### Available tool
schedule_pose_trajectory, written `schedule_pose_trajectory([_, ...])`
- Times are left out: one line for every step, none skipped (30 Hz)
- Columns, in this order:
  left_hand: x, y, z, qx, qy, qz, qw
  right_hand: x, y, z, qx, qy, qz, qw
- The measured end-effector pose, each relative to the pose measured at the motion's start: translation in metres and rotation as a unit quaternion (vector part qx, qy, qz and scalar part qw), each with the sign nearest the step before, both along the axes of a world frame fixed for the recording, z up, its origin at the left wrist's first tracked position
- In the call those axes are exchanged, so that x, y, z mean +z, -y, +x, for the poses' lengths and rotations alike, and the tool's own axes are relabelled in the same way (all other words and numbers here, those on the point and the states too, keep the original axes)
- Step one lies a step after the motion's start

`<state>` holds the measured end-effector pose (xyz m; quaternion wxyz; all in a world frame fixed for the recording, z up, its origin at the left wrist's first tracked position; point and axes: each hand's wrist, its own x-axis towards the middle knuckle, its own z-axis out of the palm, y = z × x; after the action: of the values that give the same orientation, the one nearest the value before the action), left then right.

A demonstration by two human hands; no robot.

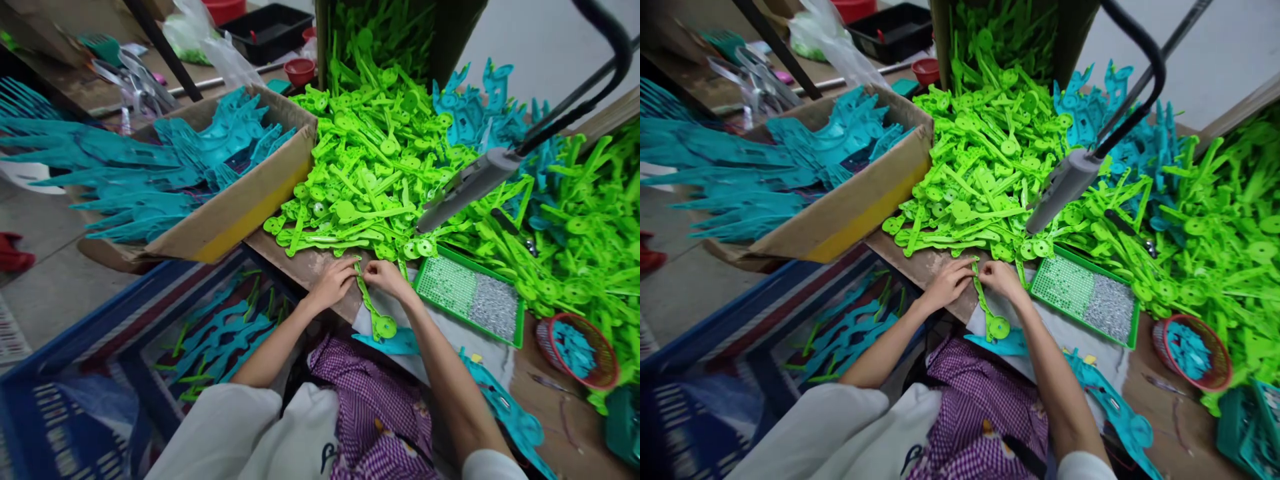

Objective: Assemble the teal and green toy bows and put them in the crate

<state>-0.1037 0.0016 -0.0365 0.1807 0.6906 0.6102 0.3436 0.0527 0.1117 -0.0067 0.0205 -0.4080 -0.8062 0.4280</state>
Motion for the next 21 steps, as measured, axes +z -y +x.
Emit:
schedule_pose_trajectory([0.001, -0.001, 0.000, -0.002, -0.001, -0.006, 1.000, 0.002, -0.002, -0.001, 0.012, 0.009, -0.003, 1.000])
schedule_pose_trajectory([0.002, -0.001, -0.001, -0.006, -0.001, -0.013, 1.000, 0.003, -0.005, -0.002, 0.024, 0.017, -0.007, 1.000])
schedule_pose_trajectory([0.002, -0.002, -0.001, -0.009, -0.002, -0.021, 1.000, 0.004, -0.007, -0.002, 0.035, 0.024, -0.012, 0.999])
schedule_pose_trajectory([0.003, -0.002, -0.002, -0.012, -0.002, -0.027, 1.000, 0.004, -0.009, -0.003, 0.044, 0.031, -0.016, 0.998])
schedule_pose_trajectory([0.003, -0.003, -0.003, -0.016, 0.000, -0.030, 0.999, 0.005, -0.010, -0.004, 0.051, 0.037, -0.019, 0.998])
schedule_pose_trajectory([0.003, -0.003, -0.004, -0.020, 0.003, -0.032, 0.999, 0.005, -0.011, -0.004, 0.054, 0.044, -0.021, 0.997])
schedule_pose_trajectory([0.003, -0.004, -0.005, -0.024, 0.006, -0.033, 0.999, 0.006, -0.011, -0.005, 0.054, 0.053, -0.021, 0.997])
schedule_pose_trajectory([0.004, -0.005, -0.006, -0.030, 0.008, -0.035, 0.999, 0.006, -0.011, -0.006, 0.050, 0.062, -0.019, 0.997])
schedule_pose_trajectory([0.004, -0.007, -0.007, -0.036, 0.008, -0.038, 0.999, 0.007, -0.010, -0.006, 0.045, 0.071, -0.017, 0.996])
schedule_pose_trajectory([0.005, -0.009, -0.009, -0.044, 0.004, -0.043, 0.998, 0.008, -0.009, -0.007, 0.037, 0.080, -0.014, 0.996])
schedule_pose_trajectory([0.006, -0.012, -0.010, -0.055, -0.004, -0.048, 0.997, 0.009, -0.008, -0.007, 0.030, 0.088, -0.010, 0.996])
schedule_pose_trajectory([0.007, -0.015, -0.012, -0.067, -0.015, -0.055, 0.996, 0.009, -0.007, -0.008, 0.024, 0.096, -0.006, 0.995])
schedule_pose_trajectory([0.009, -0.018, -0.014, -0.082, -0.028, -0.063, 0.994, 0.010, -0.006, -0.008, 0.020, 0.101, -0.003, 0.995])
schedule_pose_trajectory([0.010, -0.022, -0.016, -0.096, -0.041, -0.072, 0.992, 0.010, -0.006, -0.009, 0.018, 0.106, -0.001, 0.994])
schedule_pose_trajectory([0.012, -0.025, -0.017, -0.109, -0.053, -0.080, 0.989, 0.010, -0.007, -0.009, 0.020, 0.110, 0.000, 0.994])
schedule_pose_trajectory([0.014, -0.027, -0.018, -0.118, -0.059, -0.087, 0.987, 0.010, -0.007, -0.010, 0.024, 0.113, 0.001, 0.993])
schedule_pose_trajectory([0.015, -0.029, -0.018, -0.122, -0.059, -0.091, 0.987, 0.011, -0.008, -0.010, 0.031, 0.115, 0.000, 0.993])
schedule_pose_trajectory([0.015, -0.030, -0.018, -0.120, -0.049, -0.091, 0.987, 0.011, -0.009, -0.010, 0.039, 0.116, -0.001, 0.992])
schedule_pose_trajectory([0.015, -0.030, -0.018, -0.115, -0.032, -0.087, 0.989, 0.010, -0.010, -0.010, 0.047, 0.118, -0.004, 0.992])
schedule_pose_trajectory([0.015, -0.030, -0.017, -0.108, -0.010, -0.082, 0.991, 0.010, -0.011, -0.010, 0.054, 0.119, -0.007, 0.991])
schedule_pose_trajectory([0.013, -0.029, -0.017, -0.102, 0.012, -0.077, 0.992, 0.010, -0.012, -0.010, 0.058, 0.121, -0.010, 0.991])
